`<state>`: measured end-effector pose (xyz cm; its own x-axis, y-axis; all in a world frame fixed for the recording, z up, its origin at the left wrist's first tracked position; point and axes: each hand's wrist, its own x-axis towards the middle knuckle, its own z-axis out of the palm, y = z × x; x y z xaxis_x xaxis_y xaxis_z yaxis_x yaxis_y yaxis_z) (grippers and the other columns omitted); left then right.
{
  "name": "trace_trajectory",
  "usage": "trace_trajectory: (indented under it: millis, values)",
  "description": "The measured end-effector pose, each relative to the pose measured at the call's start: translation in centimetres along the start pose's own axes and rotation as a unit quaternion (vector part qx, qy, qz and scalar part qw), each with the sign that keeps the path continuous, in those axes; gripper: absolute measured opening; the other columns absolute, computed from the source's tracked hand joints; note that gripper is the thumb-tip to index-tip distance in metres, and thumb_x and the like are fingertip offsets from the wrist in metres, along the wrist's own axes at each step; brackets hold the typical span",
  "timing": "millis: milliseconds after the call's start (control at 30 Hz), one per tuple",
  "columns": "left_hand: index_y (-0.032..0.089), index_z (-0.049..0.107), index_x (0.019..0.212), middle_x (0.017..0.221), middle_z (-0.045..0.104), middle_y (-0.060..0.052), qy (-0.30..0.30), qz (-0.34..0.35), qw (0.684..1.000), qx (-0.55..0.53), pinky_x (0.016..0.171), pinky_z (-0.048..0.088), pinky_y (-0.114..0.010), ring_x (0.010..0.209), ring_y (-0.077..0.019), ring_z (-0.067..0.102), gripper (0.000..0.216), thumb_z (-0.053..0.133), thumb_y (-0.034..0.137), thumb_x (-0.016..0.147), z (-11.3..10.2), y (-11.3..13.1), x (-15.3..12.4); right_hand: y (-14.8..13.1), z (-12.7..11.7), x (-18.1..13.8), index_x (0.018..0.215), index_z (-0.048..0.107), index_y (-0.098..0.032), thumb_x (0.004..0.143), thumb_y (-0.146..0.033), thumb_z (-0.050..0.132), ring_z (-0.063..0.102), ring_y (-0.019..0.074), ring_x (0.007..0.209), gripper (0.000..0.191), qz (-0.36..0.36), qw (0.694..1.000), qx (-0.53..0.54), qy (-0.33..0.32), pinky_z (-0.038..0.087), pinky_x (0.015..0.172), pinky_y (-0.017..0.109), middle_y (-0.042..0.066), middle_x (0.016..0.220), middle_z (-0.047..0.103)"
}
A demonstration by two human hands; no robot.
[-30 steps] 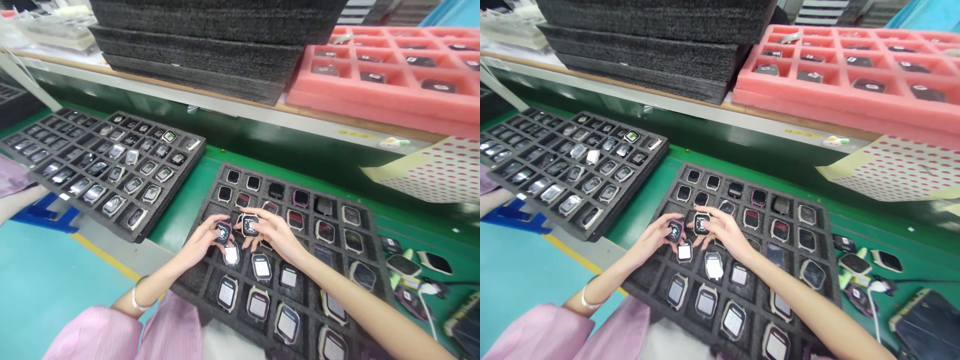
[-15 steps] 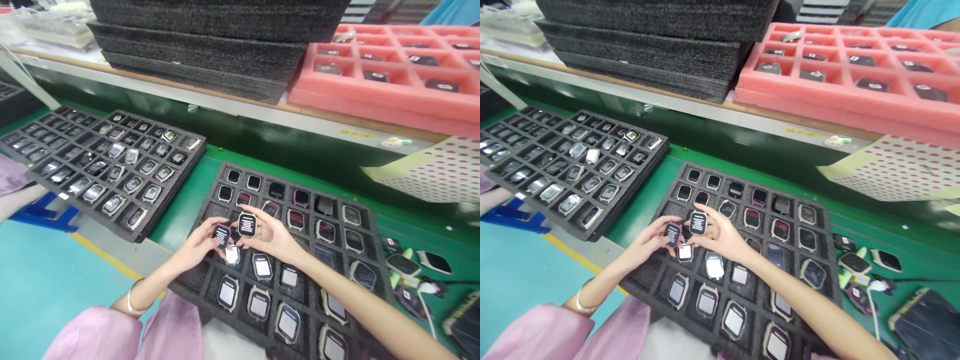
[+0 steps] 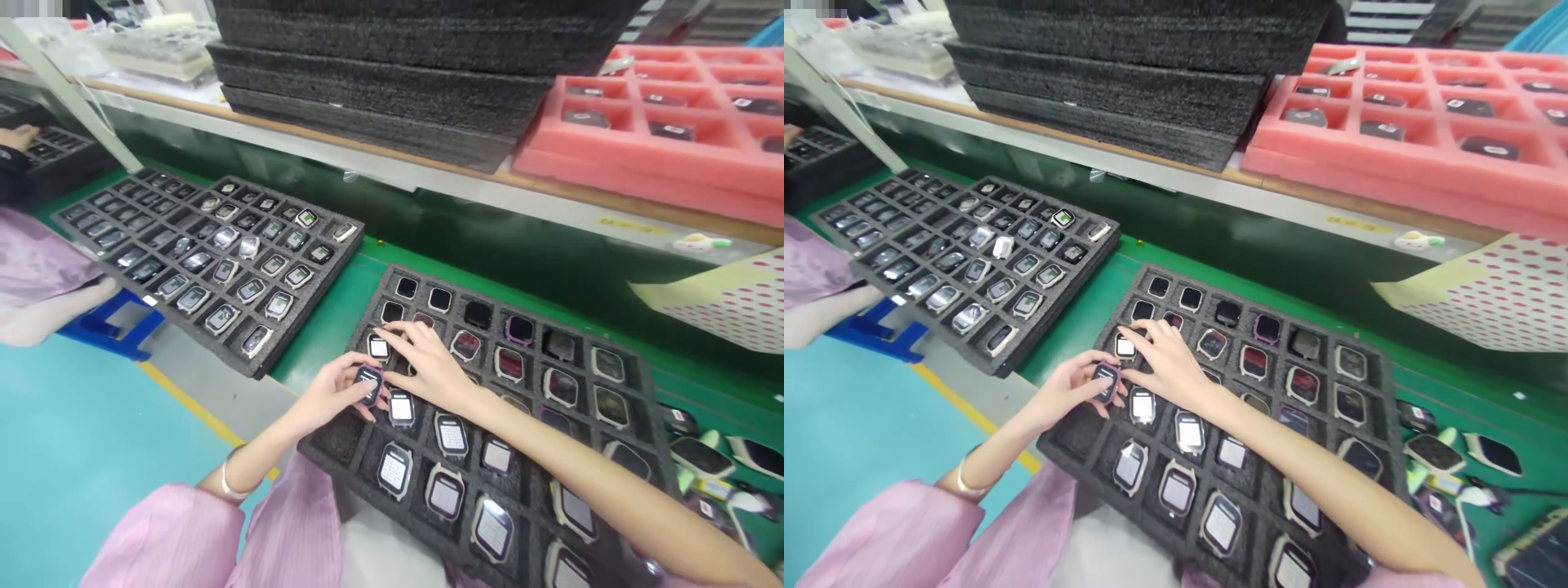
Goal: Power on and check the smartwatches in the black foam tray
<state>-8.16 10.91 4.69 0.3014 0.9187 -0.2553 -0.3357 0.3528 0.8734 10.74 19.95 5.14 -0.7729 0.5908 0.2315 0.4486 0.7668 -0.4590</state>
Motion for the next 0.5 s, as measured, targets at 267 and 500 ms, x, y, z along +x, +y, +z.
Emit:
trace_trajectory:
  millis: [267, 500]
  values:
    - [0.015, 0.051, 0.111, 0.088, 0.068, -0.010, -0.003, -0.004, 1.000, 0.006, 0.059, 0.057, -0.028, 0.077, -0.0213, 0.069, 0.038, 0.066, 0.035, 0.082, -0.3, 0.2, -0.2, 1.3, -4.5, -5.9, 0.105, 0.059, -0.017, 0.094, -0.032, 0.051, 0.056, 0.0237, 0.088, 0.021, 0.094, 0.995, 0.017, 0.043, 0.048, 0.079, 0.038, 0.008, 0.093, 0.063]
    - [0.023, 0.040, 0.127, 0.102, 0.060, -0.005, -0.026, 0.029, 0.994, 0.104, 0.078, 0.052, -0.029, 0.092, -0.0169, 0.061, 0.062, 0.073, 0.018, 0.074, -0.7, -0.6, -0.7, 1.5, -4.4, -10.2, 0.103, 0.064, -0.010, 0.095, -0.031, 0.046, 0.056, 0.0296, 0.088, 0.029, 0.102, 0.984, -0.143, -0.031, 0.048, 0.081, 0.045, 0.014, 0.093, 0.061]
